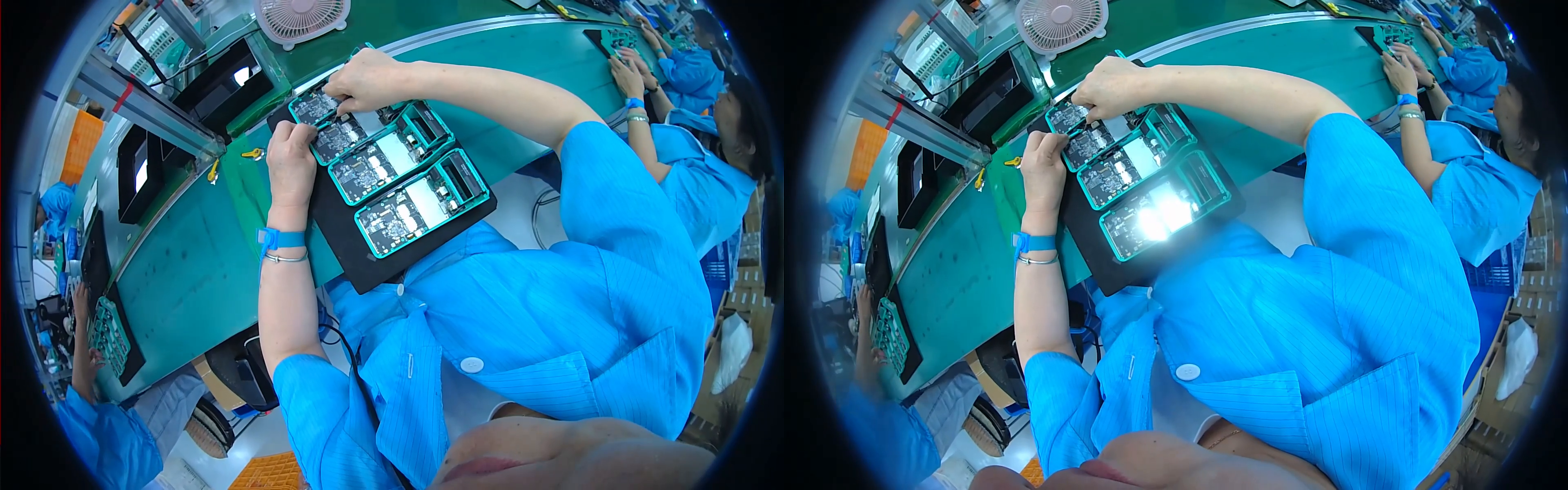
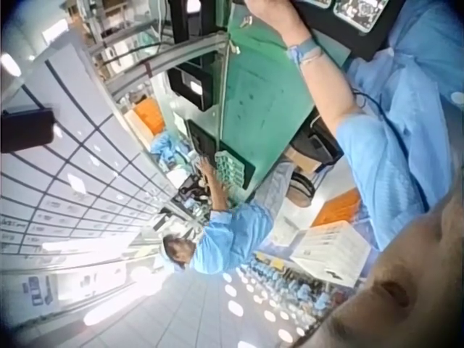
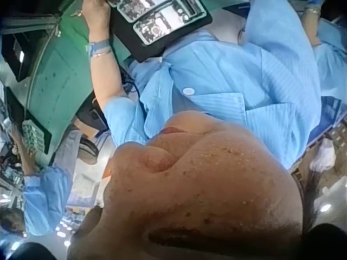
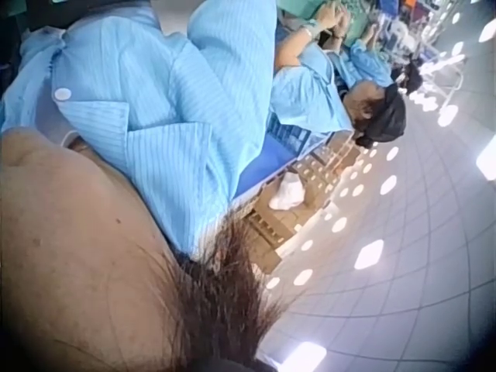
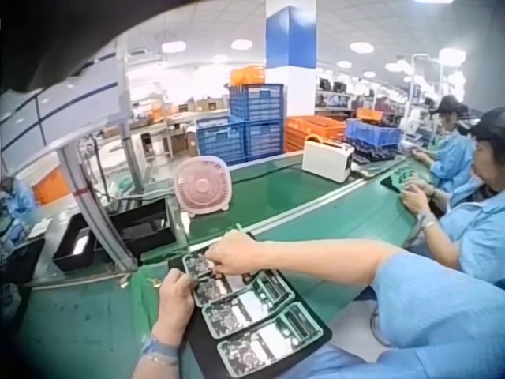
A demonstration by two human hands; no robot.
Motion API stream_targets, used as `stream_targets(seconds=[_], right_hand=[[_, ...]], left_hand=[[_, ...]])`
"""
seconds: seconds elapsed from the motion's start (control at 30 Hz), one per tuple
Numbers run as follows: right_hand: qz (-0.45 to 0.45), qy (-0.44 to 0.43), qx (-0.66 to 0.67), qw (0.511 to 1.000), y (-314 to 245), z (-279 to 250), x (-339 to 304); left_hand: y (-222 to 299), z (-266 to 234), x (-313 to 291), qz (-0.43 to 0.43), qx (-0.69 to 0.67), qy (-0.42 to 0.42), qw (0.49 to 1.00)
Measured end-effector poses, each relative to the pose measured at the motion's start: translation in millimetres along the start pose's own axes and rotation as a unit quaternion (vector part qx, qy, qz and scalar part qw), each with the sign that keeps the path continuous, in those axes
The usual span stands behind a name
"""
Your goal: The person assembles electronic components onto printed circuit boards by hand, then inspects the completed circuit boards.
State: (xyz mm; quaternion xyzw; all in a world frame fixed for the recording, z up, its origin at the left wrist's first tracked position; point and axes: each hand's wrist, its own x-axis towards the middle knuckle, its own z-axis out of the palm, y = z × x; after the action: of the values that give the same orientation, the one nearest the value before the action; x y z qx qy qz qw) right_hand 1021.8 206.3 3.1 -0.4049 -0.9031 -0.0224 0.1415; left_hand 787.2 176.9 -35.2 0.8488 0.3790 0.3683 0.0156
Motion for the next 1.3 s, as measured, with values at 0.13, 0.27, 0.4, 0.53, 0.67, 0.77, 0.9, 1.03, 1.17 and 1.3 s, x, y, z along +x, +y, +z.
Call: stream_targets(seconds=[0.13, 0.27, 0.4, 0.53, 0.67, 0.77, 0.9, 1.03, 1.17, 1.3], right_hand=[[-0.008, 0.007, 0.006, 1.0, 1.1, 0.2, -0.7], [-0.007, 0.007, 0.004, 1.0, -0.9, -3.7, -2.5], [-0.004, 0.01, 0.0, 1.0, -3.1, -5.8, -2.4], [-0.008, 0.013, 0.007, 1.0, -7.0, -6.6, -5.8], [-0.011, 0.012, 0.003, 1.0, -8.5, -4.9, -10.8], [-0.002, 0.062, -0.006, 0.998, -12.8, -4.9, -25.3], [-0.002, 0.052, 0.015, 0.999, -32.8, -24.2, -51.4], [-0.005, 0.029, 0.025, 0.999, -40.9, -21.9, -61.2], [0.035, -0.01, 0.031, 0.999, -46.0, -21.0, -61.4], [0.058, -0.028, 0.034, 0.997, -48.8, -24.1, -61.0]], left_hand=[[-1.1, -0.7, 1.3, 0.019, 0.004, -0.007, 1.0], [-1.2, -4.0, 4.6, 0.045, 0.001, -0.022, 0.999], [-4.4, -9.9, 10.8, 0.056, -0.015, -0.044, 0.997], [-1.4, -12.9, 8.2, 0.057, -0.024, -0.063, 0.996], [9.3, -13.8, -2.5, 0.019, -0.026, -0.058, 0.998], [25.4, -18.5, -15.6, -0.005, -0.054, -0.023, 0.998], [48.8, -27.9, -32.3, -0.031, -0.095, 0.009, 0.995], [55.8, -26.7, -39.8, -0.034, -0.09, 0.006, 0.995], [56.0, -24.8, -42.8, -0.025, -0.08, -0.005, 0.996], [56.8, -25.5, -44.2, -0.019, -0.069, -0.008, 0.997]])
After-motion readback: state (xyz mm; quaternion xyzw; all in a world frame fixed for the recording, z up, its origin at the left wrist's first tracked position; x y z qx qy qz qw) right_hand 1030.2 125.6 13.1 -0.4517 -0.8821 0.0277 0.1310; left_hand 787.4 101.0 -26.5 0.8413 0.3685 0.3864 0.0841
